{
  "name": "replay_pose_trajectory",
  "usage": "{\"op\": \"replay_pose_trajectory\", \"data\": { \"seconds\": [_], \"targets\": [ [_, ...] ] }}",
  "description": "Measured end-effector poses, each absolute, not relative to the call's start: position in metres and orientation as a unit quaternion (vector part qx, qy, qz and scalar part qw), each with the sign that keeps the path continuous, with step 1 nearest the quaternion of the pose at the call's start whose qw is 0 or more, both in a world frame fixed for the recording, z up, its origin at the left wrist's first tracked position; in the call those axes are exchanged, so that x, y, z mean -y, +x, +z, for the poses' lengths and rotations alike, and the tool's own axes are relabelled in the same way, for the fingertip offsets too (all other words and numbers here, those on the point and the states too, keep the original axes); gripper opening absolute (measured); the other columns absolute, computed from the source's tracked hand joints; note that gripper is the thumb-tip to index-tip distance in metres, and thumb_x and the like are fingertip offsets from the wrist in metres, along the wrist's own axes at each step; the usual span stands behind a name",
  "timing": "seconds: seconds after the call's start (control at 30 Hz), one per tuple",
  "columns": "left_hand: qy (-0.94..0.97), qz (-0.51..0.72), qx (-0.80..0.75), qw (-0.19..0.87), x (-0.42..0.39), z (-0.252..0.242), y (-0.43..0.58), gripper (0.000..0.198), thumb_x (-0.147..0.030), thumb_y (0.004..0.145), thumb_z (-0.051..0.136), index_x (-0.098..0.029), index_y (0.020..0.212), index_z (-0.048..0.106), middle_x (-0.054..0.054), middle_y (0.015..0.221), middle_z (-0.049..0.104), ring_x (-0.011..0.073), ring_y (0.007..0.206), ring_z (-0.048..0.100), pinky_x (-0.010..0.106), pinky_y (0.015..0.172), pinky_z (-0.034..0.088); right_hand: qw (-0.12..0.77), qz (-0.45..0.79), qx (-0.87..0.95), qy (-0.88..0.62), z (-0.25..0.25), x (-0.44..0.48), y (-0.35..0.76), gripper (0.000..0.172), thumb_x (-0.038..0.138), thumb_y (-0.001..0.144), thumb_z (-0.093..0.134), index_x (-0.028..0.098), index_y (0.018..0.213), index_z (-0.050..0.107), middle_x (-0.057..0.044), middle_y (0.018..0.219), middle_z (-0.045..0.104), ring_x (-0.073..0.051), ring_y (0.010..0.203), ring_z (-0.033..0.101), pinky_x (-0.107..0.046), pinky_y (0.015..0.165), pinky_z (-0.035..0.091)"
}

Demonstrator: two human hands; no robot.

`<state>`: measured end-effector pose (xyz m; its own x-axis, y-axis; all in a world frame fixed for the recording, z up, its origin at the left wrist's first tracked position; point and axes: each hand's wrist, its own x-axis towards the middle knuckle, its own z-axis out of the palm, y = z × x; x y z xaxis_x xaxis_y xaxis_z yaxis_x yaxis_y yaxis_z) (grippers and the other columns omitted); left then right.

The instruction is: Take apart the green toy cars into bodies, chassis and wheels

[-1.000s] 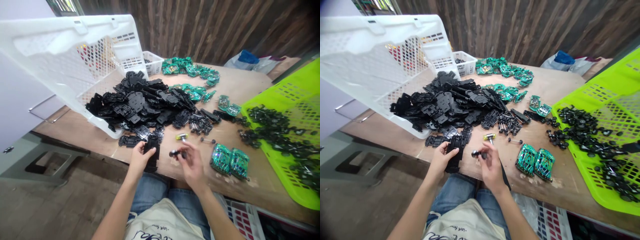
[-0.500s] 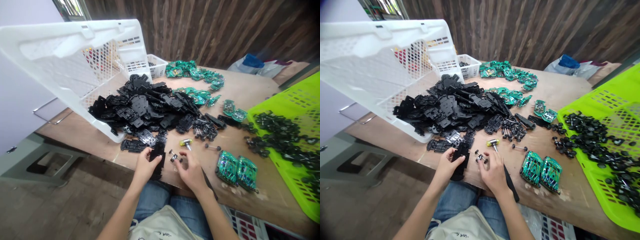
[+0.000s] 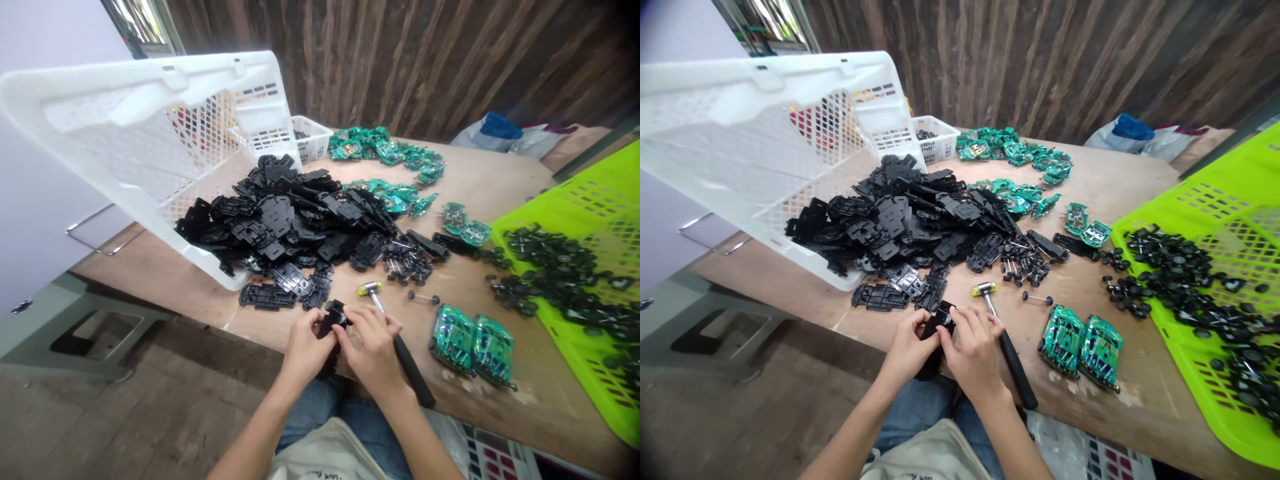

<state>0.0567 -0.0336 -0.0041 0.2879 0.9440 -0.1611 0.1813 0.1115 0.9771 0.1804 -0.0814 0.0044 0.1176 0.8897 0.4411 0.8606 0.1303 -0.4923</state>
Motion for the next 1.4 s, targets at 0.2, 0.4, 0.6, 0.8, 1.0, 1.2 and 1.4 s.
{"op": "replay_pose_trajectory", "data": {
  "seconds": [0.2,0.4,0.6,0.8,1.0,1.2,1.4],
  "targets": [
    [0.571,0.353,-0.456,0.585,0.034,0.004,0.06,0.02,-0.028,0.069,0.069,-0.017,0.067,0.053,-0.004,0.061,0.051,0.0109,0.058,0.048,0.02,0.054,0.035,0.443,0.159,0.575,-0.67,-0.006,0.075,0.188,0.023,0.018,0.082,0.051,0.021,0.103,0.057,-0.011,0.111,0.061,-0.027,0.108,0.055,-0.045,0.091,0.038],
    [0.578,0.315,-0.404,0.635,0.031,0.013,0.053,0.028,-0.032,0.066,0.075,-0.016,0.064,0.052,-0.005,0.059,0.049,0.0089,0.056,0.045,0.019,0.051,0.032,0.479,0.392,0.512,-0.595,-0.008,0.068,0.199,0.047,0.014,0.068,0.058,0.029,0.11,0.043,-0.005,0.095,0.062,-0.024,0.09,0.064,-0.036,0.074,0.052],
    [0.469,0.388,-0.458,0.647,0.026,0.01,0.062,0.029,-0.027,0.061,0.076,-0.017,0.078,0.055,-0.001,0.073,0.063,0.014,0.069,0.058,0.023,0.064,0.045,0.335,0.106,0.526,-0.774,0.017,0.06,0.257,0.045,0.042,0.085,0.049,0.018,0.122,0.042,-0.017,0.111,0.059,-0.032,0.101,0.055,-0.056,0.085,0.041],
    [0.404,0.479,-0.465,0.625,0.016,0.003,0.072,0.04,-0.025,0.06,0.078,-0.017,0.092,0.056,0.001,0.088,0.067,0.016,0.083,0.062,0.028,0.079,0.048,0.073,-0.084,0.465,-0.878,0.014,0.049,0.298,0.04,0.037,0.079,0.058,0.007,0.106,0.053,-0.027,0.099,0.062,-0.041,0.102,0.051,-0.062,0.084,0.031],
    [0.345,0.537,-0.465,0.614,0.016,-0.008,0.084,0.042,-0.027,0.065,0.077,-0.017,0.099,0.054,0.002,0.092,0.066,0.0142,0.082,0.063,0.028,0.081,0.049,0.35,0.128,0.602,-0.706,0.025,0.078,0.224,0.051,0.032,0.08,0.056,0.023,0.127,0.038,-0.011,0.122,0.058,-0.025,0.113,0.054,-0.043,0.094,0.039],
    [0.332,0.54,-0.441,0.636,0.022,-0.005,0.09,0.041,-0.026,0.066,0.077,-0.018,0.098,0.053,0.001,0.092,0.065,0.0144,0.083,0.064,0.027,0.079,0.051,0.352,0.116,0.616,-0.696,0.007,0.097,0.186,0.059,0.017,0.08,0.05,0.024,0.136,0.032,-0.013,0.136,0.047,-0.029,0.13,0.039,-0.048,0.1,0.034],
    [0.293,0.532,-0.446,0.657,0.015,-0.005,0.088,0.048,-0.025,0.065,0.078,-0.018,0.106,0.053,0.003,0.099,0.065,0.0158,0.089,0.063,0.028,0.083,0.05,0.363,0.185,0.613,-0.676,0.033,0.061,0.233,0.069,0.032,0.078,0.061,0.024,0.138,0.027,-0.01,0.138,0.044,-0.023,0.126,0.045,-0.038,0.099,0.042]
  ]
}}
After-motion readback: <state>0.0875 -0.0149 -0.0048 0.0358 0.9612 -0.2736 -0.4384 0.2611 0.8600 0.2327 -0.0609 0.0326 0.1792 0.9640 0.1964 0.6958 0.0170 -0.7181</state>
